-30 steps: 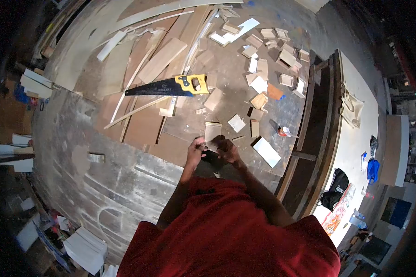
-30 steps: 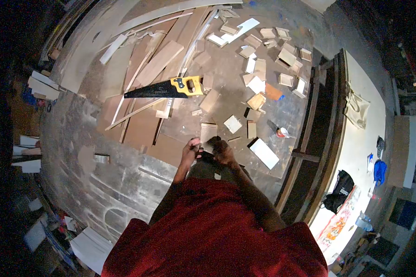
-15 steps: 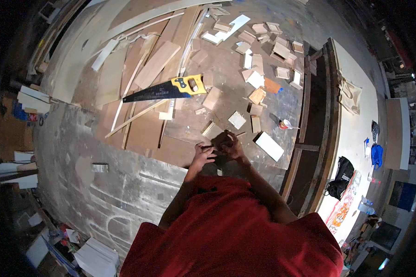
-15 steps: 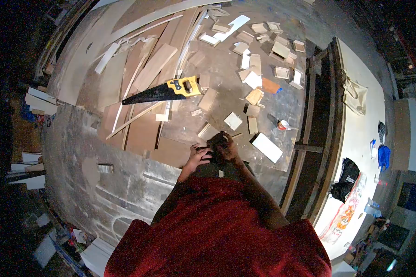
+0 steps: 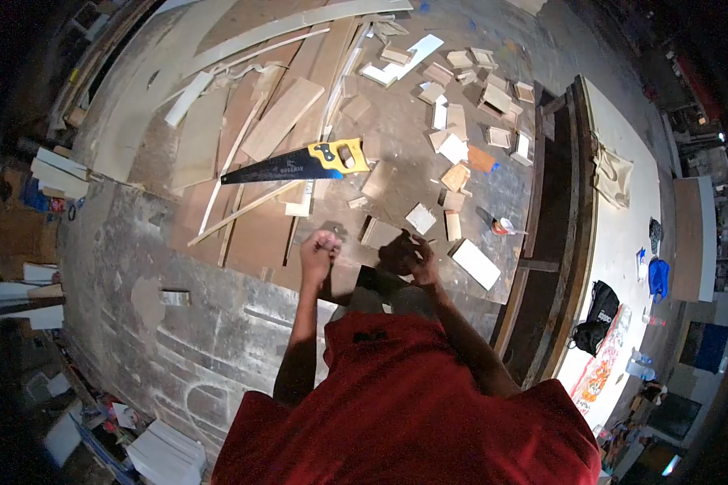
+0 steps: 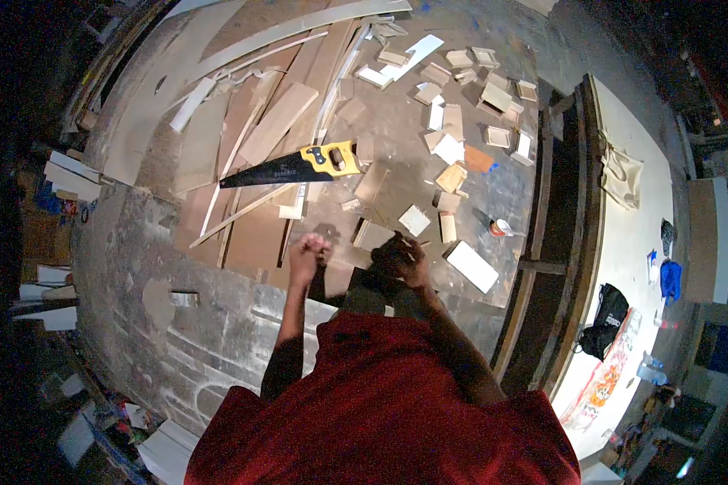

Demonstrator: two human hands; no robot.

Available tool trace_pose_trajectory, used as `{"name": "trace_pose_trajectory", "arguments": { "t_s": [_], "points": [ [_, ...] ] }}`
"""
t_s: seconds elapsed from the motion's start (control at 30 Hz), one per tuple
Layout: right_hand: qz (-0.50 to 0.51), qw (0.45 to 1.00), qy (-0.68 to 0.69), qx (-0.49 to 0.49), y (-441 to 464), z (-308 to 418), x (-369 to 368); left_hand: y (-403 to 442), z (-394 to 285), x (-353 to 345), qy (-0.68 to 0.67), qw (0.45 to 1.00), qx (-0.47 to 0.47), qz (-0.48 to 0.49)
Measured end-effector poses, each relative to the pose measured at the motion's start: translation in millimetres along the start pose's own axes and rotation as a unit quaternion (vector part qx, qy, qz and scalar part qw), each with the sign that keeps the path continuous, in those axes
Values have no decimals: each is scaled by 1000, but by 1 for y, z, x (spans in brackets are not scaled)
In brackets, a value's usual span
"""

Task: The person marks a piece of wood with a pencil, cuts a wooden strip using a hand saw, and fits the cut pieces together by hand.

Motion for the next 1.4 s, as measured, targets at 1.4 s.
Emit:
{"name": "trace_pose_trajectory", "arguments": {
  "t_s": [1.4],
  "points": [
    [-157,978,137,-25,172,52,4,-27,-87,88,313,930,-175,-82]
  ]
}}
Point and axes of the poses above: each hand's wrist, its own y-axis towards the middle knuckle, its own x-axis out of the back of the hand, z = x × y, the point moved 2 cm from there along y, towards the middle knuckle
